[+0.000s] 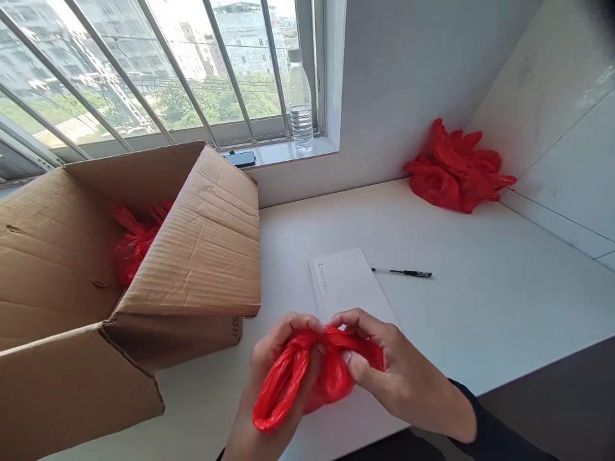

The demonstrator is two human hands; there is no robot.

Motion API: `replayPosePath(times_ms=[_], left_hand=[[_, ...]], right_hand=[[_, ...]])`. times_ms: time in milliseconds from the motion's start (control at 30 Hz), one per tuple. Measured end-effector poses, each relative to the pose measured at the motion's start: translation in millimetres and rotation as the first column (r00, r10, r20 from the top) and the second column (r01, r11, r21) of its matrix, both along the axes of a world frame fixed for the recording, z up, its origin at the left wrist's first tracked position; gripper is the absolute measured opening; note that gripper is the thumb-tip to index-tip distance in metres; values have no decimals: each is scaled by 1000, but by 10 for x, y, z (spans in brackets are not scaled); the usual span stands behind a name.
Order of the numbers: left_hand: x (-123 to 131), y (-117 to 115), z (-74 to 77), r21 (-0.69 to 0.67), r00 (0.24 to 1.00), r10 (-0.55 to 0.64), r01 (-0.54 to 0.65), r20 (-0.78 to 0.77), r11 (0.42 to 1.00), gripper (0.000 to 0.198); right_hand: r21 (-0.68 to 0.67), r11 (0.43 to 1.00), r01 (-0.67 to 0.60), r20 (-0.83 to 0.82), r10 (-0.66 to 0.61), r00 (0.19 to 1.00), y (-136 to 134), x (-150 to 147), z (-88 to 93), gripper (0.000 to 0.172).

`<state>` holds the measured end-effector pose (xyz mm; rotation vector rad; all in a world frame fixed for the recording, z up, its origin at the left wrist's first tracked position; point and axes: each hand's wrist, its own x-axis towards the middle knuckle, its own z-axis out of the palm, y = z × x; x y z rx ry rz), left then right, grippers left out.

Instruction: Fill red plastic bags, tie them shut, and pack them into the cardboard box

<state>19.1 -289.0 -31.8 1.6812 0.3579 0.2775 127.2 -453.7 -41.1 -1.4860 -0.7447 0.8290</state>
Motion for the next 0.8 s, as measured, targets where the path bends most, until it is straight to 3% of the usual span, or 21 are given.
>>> replayPosePath(times_ms=[100, 167, 367, 633, 800], left_hand=[[-1, -42, -117, 264, 984, 108, -143, 142, 954, 23], [0, -75, -181, 332, 967, 129, -199, 219, 922, 28], [41, -95, -232, 371, 946, 107, -223, 307, 902, 31], [11, -117, -255, 389, 951, -1, -126, 310, 913, 33], [25, -178, -230, 438, 943, 29, -182, 333, 880, 34]], right_hand=[[15, 1000, 17, -196, -14, 981, 8, -14, 6, 32], [-7, 1000, 21, -296, -23, 955, 17, -2, -4, 40], [75, 991, -110, -342, 129, 931, 65, 87, -108, 35], [87, 996, 1, -321, 27, 947, 78, 153, -97, 27], [87, 993, 82, -375, -44, 926, 116, 184, 3, 27]])
